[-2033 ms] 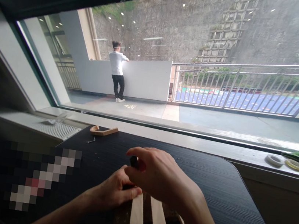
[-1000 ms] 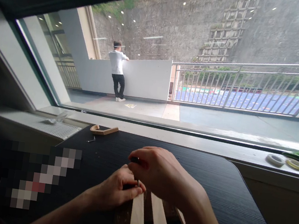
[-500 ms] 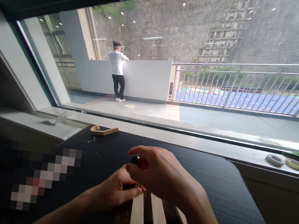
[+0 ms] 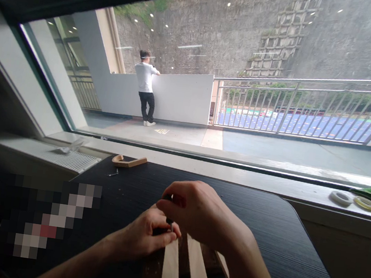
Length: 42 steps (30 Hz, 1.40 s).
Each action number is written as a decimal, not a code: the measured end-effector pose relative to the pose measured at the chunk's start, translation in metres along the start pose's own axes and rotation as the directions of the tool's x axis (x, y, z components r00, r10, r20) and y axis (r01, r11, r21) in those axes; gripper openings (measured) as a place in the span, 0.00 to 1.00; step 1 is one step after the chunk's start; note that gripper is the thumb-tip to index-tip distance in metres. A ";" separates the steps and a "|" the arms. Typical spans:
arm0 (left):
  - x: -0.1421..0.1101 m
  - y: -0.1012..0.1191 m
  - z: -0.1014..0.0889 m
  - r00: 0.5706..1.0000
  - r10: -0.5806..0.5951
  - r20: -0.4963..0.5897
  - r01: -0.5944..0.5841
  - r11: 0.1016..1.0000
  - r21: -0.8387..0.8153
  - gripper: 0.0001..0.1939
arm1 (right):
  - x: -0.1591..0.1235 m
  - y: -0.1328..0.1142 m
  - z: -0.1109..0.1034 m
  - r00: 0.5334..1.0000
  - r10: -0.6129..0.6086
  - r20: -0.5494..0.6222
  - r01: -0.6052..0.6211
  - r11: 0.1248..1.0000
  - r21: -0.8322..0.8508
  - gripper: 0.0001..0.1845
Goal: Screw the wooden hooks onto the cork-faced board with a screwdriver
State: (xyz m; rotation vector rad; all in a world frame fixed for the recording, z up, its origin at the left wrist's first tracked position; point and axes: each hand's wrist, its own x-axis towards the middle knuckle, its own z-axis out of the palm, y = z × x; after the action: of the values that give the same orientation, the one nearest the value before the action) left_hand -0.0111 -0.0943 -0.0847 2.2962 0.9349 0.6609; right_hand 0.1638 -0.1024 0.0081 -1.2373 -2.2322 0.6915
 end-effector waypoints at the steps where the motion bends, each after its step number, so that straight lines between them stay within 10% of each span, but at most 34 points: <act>1: 0.000 0.000 0.000 1.000 -0.001 0.006 0.001 1.000 -0.009 0.09 | 0.001 0.001 0.001 1.000 0.012 -0.007 -0.012 1.000 -0.007 0.12; 42: 0.000 -0.002 0.002 1.000 0.006 -0.001 -0.006 1.000 0.025 0.06 | -0.002 0.010 0.001 1.000 0.000 0.000 0.000 0.998 0.063 0.10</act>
State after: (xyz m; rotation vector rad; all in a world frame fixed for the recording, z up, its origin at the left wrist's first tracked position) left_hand -0.0104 -0.0939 -0.0876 2.3218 0.9429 0.6563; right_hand 0.1698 -0.0997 0.0006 -1.2061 -2.1935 0.7564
